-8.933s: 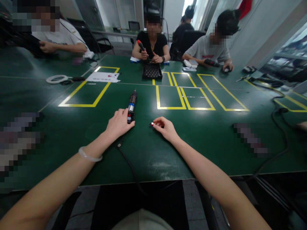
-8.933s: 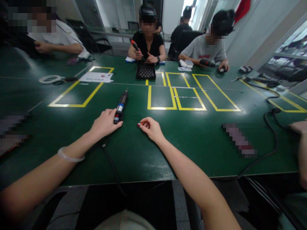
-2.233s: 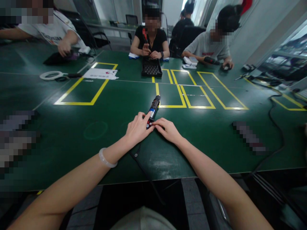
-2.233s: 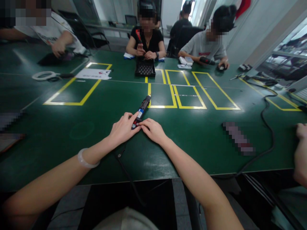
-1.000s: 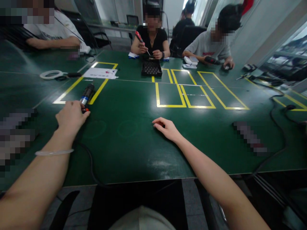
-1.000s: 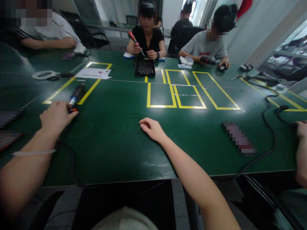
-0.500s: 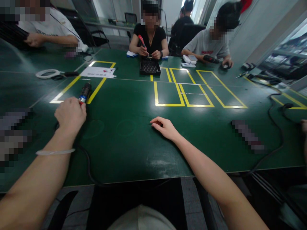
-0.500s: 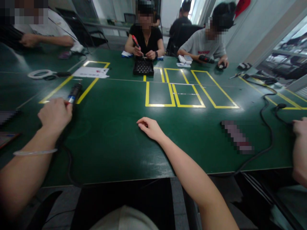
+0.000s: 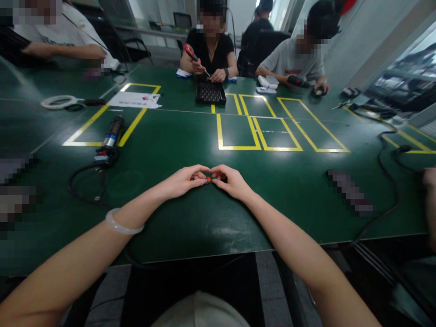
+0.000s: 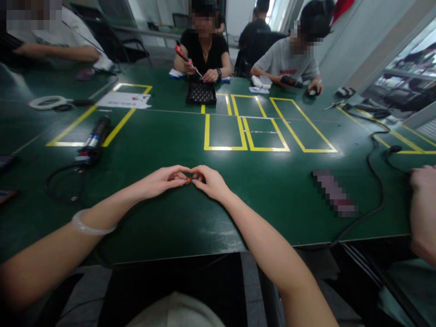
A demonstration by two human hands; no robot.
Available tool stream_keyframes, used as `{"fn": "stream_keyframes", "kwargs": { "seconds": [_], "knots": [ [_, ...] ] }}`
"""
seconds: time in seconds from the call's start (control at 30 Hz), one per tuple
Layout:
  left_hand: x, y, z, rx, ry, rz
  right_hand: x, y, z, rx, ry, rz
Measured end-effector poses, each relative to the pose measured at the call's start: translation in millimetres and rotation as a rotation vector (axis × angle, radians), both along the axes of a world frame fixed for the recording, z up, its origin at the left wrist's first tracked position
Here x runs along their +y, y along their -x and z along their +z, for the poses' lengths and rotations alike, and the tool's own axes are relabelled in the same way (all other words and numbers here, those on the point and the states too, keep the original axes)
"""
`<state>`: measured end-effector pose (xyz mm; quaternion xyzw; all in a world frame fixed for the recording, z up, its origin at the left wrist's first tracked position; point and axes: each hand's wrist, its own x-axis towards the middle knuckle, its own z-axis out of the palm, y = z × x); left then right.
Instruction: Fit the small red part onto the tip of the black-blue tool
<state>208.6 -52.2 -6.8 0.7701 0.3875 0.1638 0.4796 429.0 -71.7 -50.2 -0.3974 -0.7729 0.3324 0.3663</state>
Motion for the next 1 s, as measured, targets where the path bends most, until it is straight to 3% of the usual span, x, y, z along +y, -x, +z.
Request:
{"fn": "stream_keyframes", "kwargs": {
  "seconds": [0.33,0.43,0.57,0.67,0.83,0.93,1.0],
  "knots": [
    [-6.8,-1.9,-8.9,-0.083,0.07,0.048,-6.5,4.9,7.2,-0.036,-0.048,0.06],
    [-8.9,-3.1,-10.7,-0.068,0.035,0.065,-5.8,4.0,6.5,-0.021,-0.051,0.037],
    [-3.7,5.1,-2.9,0.054,-0.11,0.072,-4.4,1.6,5.7,-0.011,-0.059,0.004],
    [13.8,32.4,4.6,0.249,-0.337,0.21,-3.0,-0.5,5.7,-0.004,-0.047,-0.038],
    [47.4,115.6,8.2,0.754,-0.657,0.619,-1.6,-2.2,5.4,0.01,0.013,-0.085],
    [55.7,161.2,8.9,0.951,-0.603,0.871,-1.7,-2.0,5.2,0.023,0.038,-0.089],
    [58.6,181.2,9.3,1.016,-0.437,0.935,-1.9,-1.9,5.2,0.034,0.046,-0.088]
  ]
}}
